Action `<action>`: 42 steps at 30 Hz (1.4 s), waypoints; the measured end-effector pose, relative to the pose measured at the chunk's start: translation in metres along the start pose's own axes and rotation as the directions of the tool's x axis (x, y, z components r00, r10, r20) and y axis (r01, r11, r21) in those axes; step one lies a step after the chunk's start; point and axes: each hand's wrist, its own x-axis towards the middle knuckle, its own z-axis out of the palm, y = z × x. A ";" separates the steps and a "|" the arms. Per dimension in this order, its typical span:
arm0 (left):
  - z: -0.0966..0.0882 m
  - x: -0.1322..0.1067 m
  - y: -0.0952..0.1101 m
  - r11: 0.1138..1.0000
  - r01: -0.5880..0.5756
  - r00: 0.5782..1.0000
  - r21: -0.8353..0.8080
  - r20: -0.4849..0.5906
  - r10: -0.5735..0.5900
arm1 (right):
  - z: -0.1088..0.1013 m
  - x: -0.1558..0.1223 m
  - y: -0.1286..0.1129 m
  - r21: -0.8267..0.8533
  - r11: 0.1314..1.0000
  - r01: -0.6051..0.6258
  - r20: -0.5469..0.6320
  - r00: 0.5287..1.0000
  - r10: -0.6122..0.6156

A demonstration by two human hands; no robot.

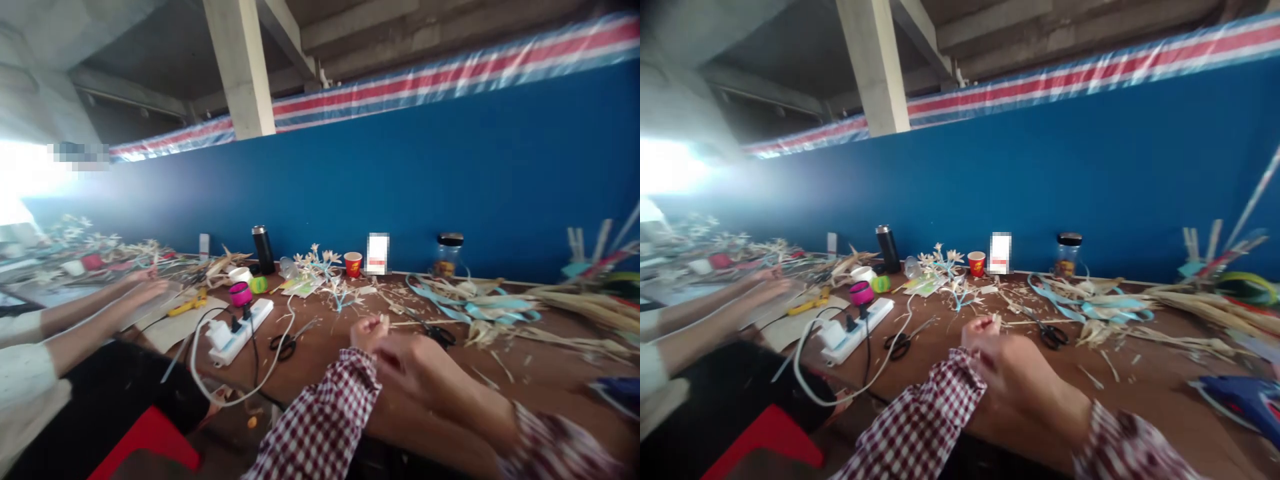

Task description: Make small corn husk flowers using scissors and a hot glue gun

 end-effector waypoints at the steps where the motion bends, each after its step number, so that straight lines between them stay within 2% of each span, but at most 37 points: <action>1: -0.002 0.005 0.001 1.000 0.009 1.000 -0.001 0.019 -0.009 | -0.002 0.006 0.013 0.049 0.999 -0.009 0.007 1.000 0.008; 4: -0.007 0.020 0.001 1.000 0.022 0.998 0.018 0.056 -0.023 | 0.009 0.028 0.054 0.277 0.953 -0.120 -0.037 0.990 0.135; 7: -0.012 0.028 -0.002 0.998 -0.003 0.999 0.055 0.051 0.000 | 0.033 0.040 0.080 0.537 0.814 -0.223 0.053 0.972 0.231; 10: -0.014 0.024 -0.004 0.995 -0.019 0.995 0.096 0.103 0.009 | 0.048 0.039 0.084 0.667 0.709 -0.229 0.034 0.960 0.278; 16: -0.014 0.011 -0.005 0.984 -0.049 0.985 0.169 0.173 0.019 | 0.052 0.031 0.079 0.788 0.578 -0.212 -0.018 0.931 0.365; 21: -0.012 0.011 -0.006 0.979 -0.076 0.982 0.192 0.182 0.041 | 0.060 0.032 0.087 0.811 0.545 -0.212 -0.017 0.923 0.385; 26: -0.011 0.011 -0.007 0.981 -0.050 0.978 0.188 0.209 0.010 | 0.063 0.032 0.090 0.828 0.520 -0.210 -0.024 0.913 0.408; 32: -0.013 0.011 -0.006 0.981 -0.025 0.987 0.195 0.158 -0.006 | 0.061 0.032 0.088 0.844 0.497 -0.200 -0.029 0.909 0.416; 42: -0.014 0.014 -0.008 0.974 -0.052 0.989 0.222 0.143 0.020 | 0.062 0.032 0.087 0.835 0.517 -0.190 -0.039 0.916 0.399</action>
